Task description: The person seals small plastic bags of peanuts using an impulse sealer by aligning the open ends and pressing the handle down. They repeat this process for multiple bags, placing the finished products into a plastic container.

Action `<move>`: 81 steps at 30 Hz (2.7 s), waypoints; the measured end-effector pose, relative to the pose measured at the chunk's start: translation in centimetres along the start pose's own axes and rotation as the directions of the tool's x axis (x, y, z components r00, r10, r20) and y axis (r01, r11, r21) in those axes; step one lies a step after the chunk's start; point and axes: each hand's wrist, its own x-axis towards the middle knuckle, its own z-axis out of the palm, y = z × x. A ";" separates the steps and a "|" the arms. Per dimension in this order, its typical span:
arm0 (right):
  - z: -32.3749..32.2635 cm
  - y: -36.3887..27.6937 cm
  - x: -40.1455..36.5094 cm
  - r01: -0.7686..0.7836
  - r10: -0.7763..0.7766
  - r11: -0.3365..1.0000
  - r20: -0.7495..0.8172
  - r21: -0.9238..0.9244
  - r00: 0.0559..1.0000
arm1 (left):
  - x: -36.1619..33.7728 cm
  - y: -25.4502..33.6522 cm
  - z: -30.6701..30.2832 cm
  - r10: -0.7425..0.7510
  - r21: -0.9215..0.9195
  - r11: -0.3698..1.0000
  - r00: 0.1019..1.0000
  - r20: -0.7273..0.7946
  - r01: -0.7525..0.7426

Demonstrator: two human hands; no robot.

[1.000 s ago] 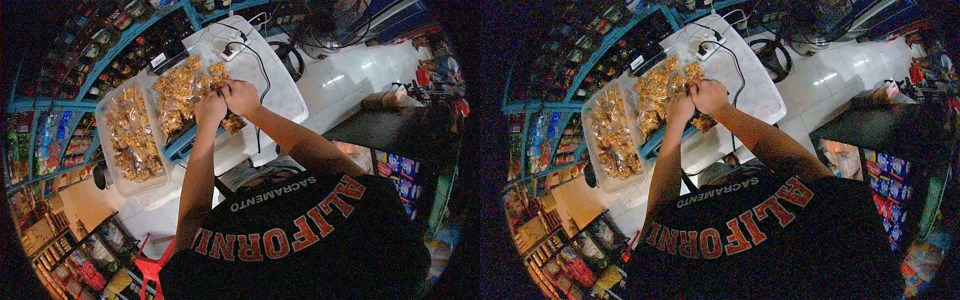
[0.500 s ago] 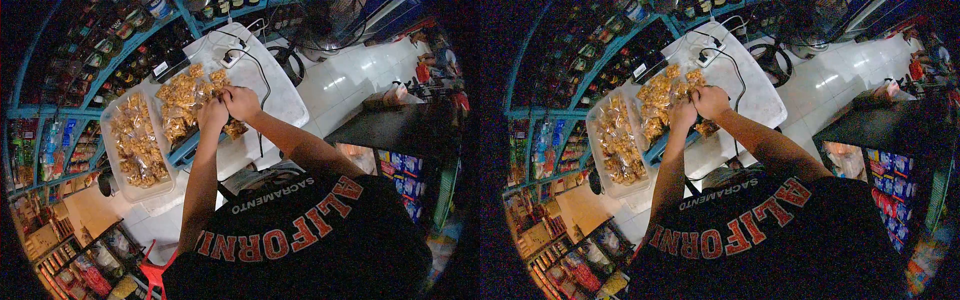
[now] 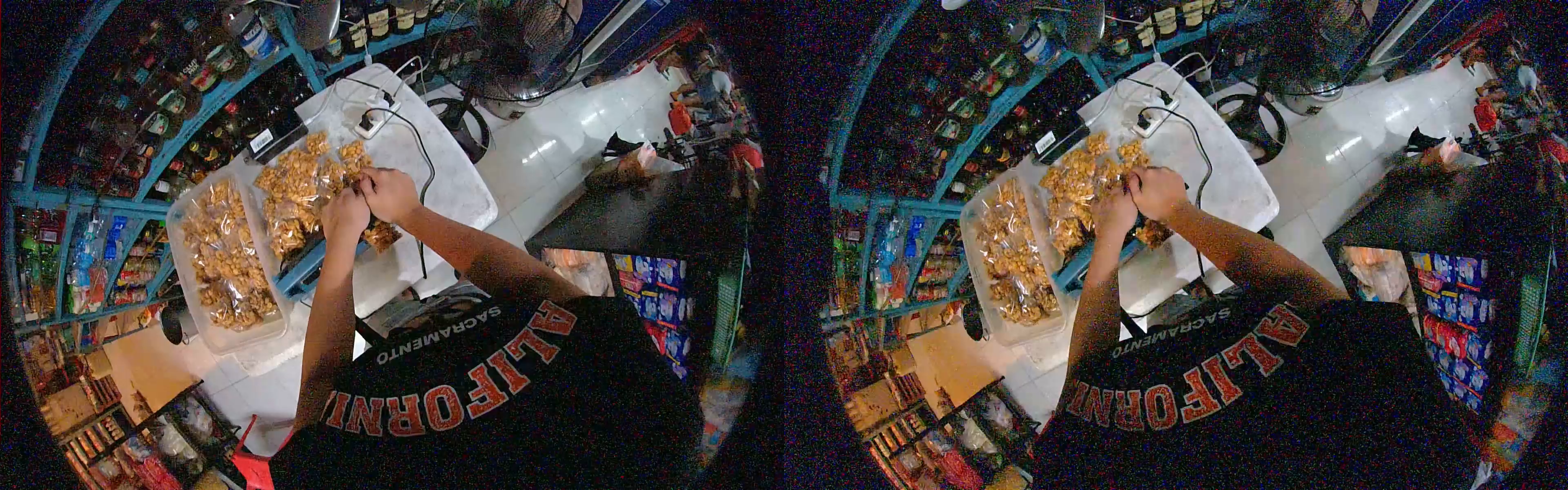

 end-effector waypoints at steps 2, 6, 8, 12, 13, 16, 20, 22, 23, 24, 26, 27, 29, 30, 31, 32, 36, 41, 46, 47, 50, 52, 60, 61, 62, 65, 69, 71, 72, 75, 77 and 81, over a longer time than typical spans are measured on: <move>-0.1 -0.3 -0.2 -0.003 0.003 1.000 -0.021 -0.007 1.000 | -0.2 0.0 -0.2 0.018 0.019 1.000 1.000 -0.010 -0.018; -0.1 -0.4 -0.1 -0.017 0.017 1.000 0.016 -0.022 1.000 | -0.4 0.1 -0.4 0.026 0.048 0.999 0.999 -0.044 -0.024; 0.1 -0.2 0.0 0.000 0.000 1.000 -0.012 -0.001 1.000 | -0.3 0.0 -0.3 0.061 0.074 0.996 0.996 -0.063 -0.056; 0.2 0.0 0.0 -0.012 0.012 1.000 0.026 0.015 1.000 | -0.4 0.4 -0.7 -0.002 0.056 0.998 1.000 -0.015 0.002; 0.1 -0.1 -0.1 -0.010 0.010 1.000 0.011 0.008 1.000 | -0.6 0.6 -1.0 -0.008 0.043 0.999 1.000 -0.014 0.009; 0.0 -0.3 -0.2 -0.016 0.016 1.000 0.000 0.003 1.000 | -0.2 -0.1 0.1 0.029 0.040 0.999 0.999 -0.045 -0.027; 0.3 -0.1 -0.1 -0.004 0.004 1.000 -0.020 -0.016 1.000 | -0.1 0.0 0.0 -0.009 0.054 0.998 1.000 -0.027 0.010; 0.1 -0.2 -0.2 0.000 -0.001 1.000 -0.023 -0.015 1.000 | -0.1 0.0 0.0 -0.005 0.050 0.999 0.999 -0.034 0.007; 0.0 -0.2 -0.2 0.006 -0.006 1.000 -0.027 -0.014 1.000 | -0.1 0.0 0.1 -0.002 0.046 0.999 0.999 -0.042 0.004; -0.1 -0.3 -0.3 0.003 -0.004 1.000 -0.025 -0.015 1.000 | -0.4 0.1 -0.2 -0.002 0.046 0.999 0.999 -0.039 0.004; -0.4 -0.5 -0.2 -0.012 0.012 1.000 0.000 -0.007 1.000 | -0.9 0.5 -0.9 0.015 0.020 1.000 0.999 -0.047 -0.014; -0.2 -0.4 -0.2 -0.012 0.012 1.000 0.001 -0.007 1.000 | -0.6 0.2 -0.4 0.015 0.020 1.000 0.999 -0.046 -0.014; 0.0 -0.2 -0.2 -0.001 0.001 1.000 -0.016 0.012 1.000 | 0.2 -0.6 0.7 0.074 0.063 0.996 0.996 -0.050 -0.071; -0.1 -0.3 -0.2 -0.001 0.002 1.000 -0.015 0.012 1.000 | 0.1 -0.6 0.6 0.073 0.063 0.996 0.996 -0.050 -0.070; -0.1 -0.4 -0.2 -0.011 0.011 1.000 -0.005 -0.002 1.000 | 0.0 -0.5 0.6 0.077 0.062 0.995 0.995 -0.070 -0.073; -0.2 -0.5 -0.2 -0.020 0.020 1.000 0.005 -0.017 1.000 | -0.1 -0.5 0.6 0.081 0.060 0.995 0.993 -0.091 -0.075; -0.1 -0.3 -0.2 -0.028 0.028 1.000 0.029 -0.003 0.999 | -0.4 -0.3 0.2 0.125 0.075 0.990 0.989 -0.083 -0.119; -0.1 -0.3 -0.1 -0.047 0.047 0.999 0.041 -0.004 0.998 | -0.1 -0.2 0.1 0.055 0.067 0.996 0.998 -0.021 -0.054; 0.2 -0.1 -0.1 -0.031 0.031 0.999 0.012 0.013 0.999 | -0.1 -0.4 0.3 0.050 0.055 0.997 0.998 -0.034 -0.049; 0.1 -0.2 -0.2 -0.037 0.036 0.999 0.017 0.030 0.999 | 0.1 -0.6 0.5 0.070 0.063 0.996 0.997 -0.030 -0.068; -0.2 -0.5 -0.2 -0.036 0.036 0.999 0.016 0.029 0.999 | 0.4 -1.0 1.1 0.072 0.082 0.994 0.997 -0.017 -0.071; -0.1 -0.4 -0.3 -0.036 0.036 0.998 0.016 0.044 0.999 | -0.2 -0.4 0.1 0.048 0.048 0.998 0.999 -0.020 -0.047; -0.1 -0.3 -0.3 -0.024 0.024 1.000 -0.013 0.000 1.000 | -0.9 0.4 -0.8 0.012 0.063 0.998 1.000 -0.024 -0.010; -0.2 -0.4 -0.3 -0.031 0.031 0.999 -0.008 -0.009 0.999 | -0.9 0.4 -0.8 0.034 0.088 0.996 0.999 -0.027 -0.032; -0.3 -0.5 -0.2 -0.037 0.037 0.999 -0.002 -0.018 0.999 | -0.9 0.4 -0.8 0.057 0.114 0.992 0.998 -0.030 -0.053; 0.0 -0.2 -0.1 -0.020 0.020 1.000 0.000 -0.014 1.000 | 0.1 -0.6 0.1 0.163 0.183 0.969 0.986 0.032 -0.166; 0.3 0.2 -0.1 0.002 -0.002 1.000 0.003 0.000 1.000 | -0.1 0.0 -0.3 0.092 0.208 0.974 0.996 -0.001 -0.090; 0.2 0.0 -0.1 -0.013 0.013 1.000 -0.001 0.007 1.000 | -0.4 0.2 -0.7 0.060 0.120 0.991 0.998 0.000 -0.059; 0.1 -0.1 -0.2 -0.014 0.014 1.000 0.000 0.009 1.000 | -0.6 0.2 -0.8 0.059 0.121 0.991 0.998 0.002 -0.059; -0.1 -0.1 -0.2 -0.015 0.015 1.000 0.020 -0.001 1.000 | -0.7 0.1 -0.6 0.185 0.164 0.971 0.981 -0.052 -0.174; 0.2 0.1 -0.1 -0.002 0.002 1.000 -0.016 -0.006 1.000 | -0.3 -0.1 -0.1 0.126 0.138 0.984 0.991 -0.054 -0.117; 0.2 0.1 -0.1 0.004 -0.004 1.000 -0.017 0.029 1.000 | -0.8 0.5 -1.1 0.101 0.159 0.983 0.994 -0.036 -0.094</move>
